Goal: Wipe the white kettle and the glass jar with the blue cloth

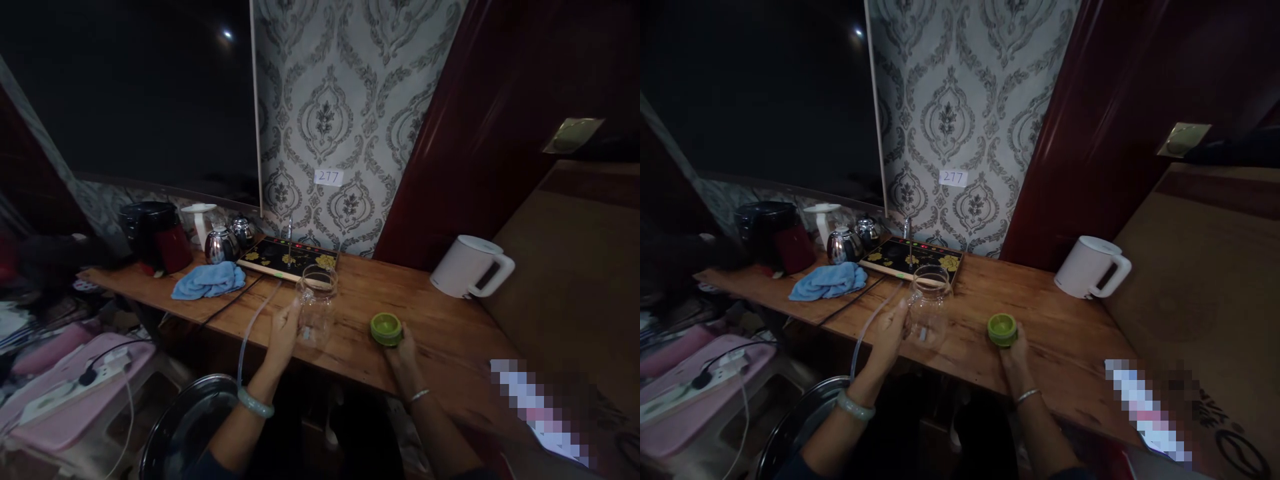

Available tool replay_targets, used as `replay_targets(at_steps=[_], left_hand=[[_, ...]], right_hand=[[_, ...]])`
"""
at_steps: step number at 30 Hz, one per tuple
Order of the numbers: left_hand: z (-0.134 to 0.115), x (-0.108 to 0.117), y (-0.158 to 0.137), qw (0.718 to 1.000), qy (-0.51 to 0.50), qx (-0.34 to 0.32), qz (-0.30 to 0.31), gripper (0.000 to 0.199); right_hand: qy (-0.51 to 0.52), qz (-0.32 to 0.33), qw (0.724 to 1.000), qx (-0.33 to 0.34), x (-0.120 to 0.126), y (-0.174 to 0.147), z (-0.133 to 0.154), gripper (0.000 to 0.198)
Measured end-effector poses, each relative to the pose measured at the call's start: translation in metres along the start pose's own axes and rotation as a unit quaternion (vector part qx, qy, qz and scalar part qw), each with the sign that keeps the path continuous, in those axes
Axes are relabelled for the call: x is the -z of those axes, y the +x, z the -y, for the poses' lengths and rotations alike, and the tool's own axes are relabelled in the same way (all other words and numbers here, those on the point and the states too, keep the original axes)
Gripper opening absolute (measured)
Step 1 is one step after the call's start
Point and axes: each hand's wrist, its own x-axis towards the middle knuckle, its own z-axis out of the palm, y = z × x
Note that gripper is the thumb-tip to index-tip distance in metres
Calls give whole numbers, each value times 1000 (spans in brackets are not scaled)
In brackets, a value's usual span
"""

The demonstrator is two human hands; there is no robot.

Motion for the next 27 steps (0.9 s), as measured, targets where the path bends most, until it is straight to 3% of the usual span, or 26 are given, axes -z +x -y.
replay_targets(at_steps=[5,10,14,17,21,24,27], left_hand=[[-2,-5,-6,999,34,-14,-24,59],[1,-14,-11,997,39,-28,-60,56],[6,-27,-15,996,42,-34,-72,53],[8,-41,-16,997,35,-35,-59,49],[9,-49,-18,998,22,-55,-22,37],[13,-39,-21,992,54,-95,-61,31],[22,-15,-19,977,105,-130,-129,30]], right_hand=[[-72,-104,991,34,-3,7,1,31],[-166,-104,975,105,2,0,18,38],[-313,-22,912,265,-10,-29,26,40],[-316,93,897,296,-36,-64,18,41],[-312,257,877,258,-73,-108,-4,66],[-282,288,892,206,-93,-126,-20,86],[-242,271,917,162,-107,-128,-33,100]])
